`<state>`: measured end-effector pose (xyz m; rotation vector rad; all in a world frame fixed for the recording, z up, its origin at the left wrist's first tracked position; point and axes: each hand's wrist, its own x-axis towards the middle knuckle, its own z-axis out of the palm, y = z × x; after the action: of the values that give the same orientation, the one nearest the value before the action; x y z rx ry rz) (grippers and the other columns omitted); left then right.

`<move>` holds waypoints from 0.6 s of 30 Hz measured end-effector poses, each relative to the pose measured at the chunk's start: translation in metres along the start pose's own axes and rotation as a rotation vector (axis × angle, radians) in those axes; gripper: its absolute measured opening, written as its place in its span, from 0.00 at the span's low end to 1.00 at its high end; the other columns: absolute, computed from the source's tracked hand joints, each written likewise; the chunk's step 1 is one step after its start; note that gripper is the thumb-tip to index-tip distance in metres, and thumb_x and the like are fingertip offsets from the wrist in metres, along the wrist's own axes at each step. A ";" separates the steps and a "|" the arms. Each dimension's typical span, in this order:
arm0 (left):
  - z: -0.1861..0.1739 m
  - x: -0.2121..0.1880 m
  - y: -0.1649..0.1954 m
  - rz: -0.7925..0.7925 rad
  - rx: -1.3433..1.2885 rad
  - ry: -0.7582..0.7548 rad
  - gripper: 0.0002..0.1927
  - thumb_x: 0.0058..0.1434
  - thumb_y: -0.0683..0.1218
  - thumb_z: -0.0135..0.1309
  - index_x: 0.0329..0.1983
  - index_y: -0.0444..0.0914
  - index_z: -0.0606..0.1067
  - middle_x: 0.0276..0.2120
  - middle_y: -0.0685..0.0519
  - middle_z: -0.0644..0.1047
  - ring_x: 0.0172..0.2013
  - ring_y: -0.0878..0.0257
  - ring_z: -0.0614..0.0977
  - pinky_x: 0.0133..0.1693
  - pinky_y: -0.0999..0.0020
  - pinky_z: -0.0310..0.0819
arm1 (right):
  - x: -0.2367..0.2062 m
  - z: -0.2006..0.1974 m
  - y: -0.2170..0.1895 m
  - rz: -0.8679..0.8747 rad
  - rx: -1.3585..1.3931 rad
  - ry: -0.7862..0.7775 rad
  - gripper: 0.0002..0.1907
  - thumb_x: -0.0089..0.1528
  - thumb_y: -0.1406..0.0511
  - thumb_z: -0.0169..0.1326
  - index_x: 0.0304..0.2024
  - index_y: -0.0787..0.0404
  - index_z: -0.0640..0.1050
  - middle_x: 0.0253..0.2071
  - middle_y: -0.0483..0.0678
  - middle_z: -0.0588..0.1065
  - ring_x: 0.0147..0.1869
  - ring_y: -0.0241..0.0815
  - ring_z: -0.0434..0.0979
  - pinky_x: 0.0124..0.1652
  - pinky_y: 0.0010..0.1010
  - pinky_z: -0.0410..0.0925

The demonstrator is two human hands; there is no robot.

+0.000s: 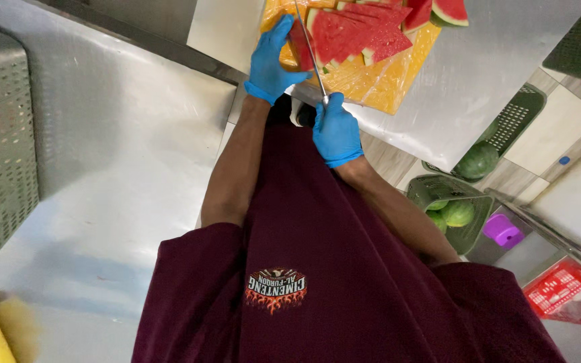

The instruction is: The person cuts a whole watermelon in half, then slices each half into wedges and further into smaller pieces on a yellow cutting board. Sliced pieces are placed into a plastic bag and a metal bowl. The person repeats the process with another watermelon.

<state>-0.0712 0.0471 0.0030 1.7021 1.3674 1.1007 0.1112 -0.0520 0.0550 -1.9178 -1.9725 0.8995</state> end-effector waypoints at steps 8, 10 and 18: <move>-0.004 -0.002 -0.003 -0.044 -0.010 -0.039 0.59 0.41 0.49 0.83 0.74 0.40 0.61 0.70 0.49 0.67 0.65 0.50 0.74 0.66 0.60 0.71 | 0.014 0.017 0.008 0.060 -0.066 -0.060 0.13 0.71 0.62 0.48 0.45 0.67 0.62 0.25 0.69 0.75 0.29 0.71 0.76 0.29 0.60 0.67; -0.003 -0.003 -0.005 -0.070 -0.014 -0.052 0.60 0.41 0.49 0.82 0.75 0.40 0.61 0.71 0.49 0.67 0.65 0.51 0.74 0.66 0.60 0.72 | 0.018 0.022 0.011 0.073 -0.074 -0.062 0.13 0.71 0.62 0.48 0.45 0.66 0.63 0.25 0.68 0.75 0.29 0.71 0.76 0.28 0.60 0.67; -0.003 -0.007 -0.015 -0.004 0.057 -0.077 0.64 0.42 0.55 0.82 0.78 0.40 0.57 0.73 0.49 0.65 0.65 0.49 0.73 0.65 0.60 0.71 | 0.034 0.040 0.016 0.041 -0.041 -0.040 0.13 0.71 0.62 0.48 0.45 0.65 0.62 0.26 0.66 0.75 0.29 0.70 0.76 0.27 0.59 0.65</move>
<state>-0.0806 0.0433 -0.0108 1.7634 1.3651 0.9919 0.0974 -0.0307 0.0064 -1.9849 -1.9958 0.9215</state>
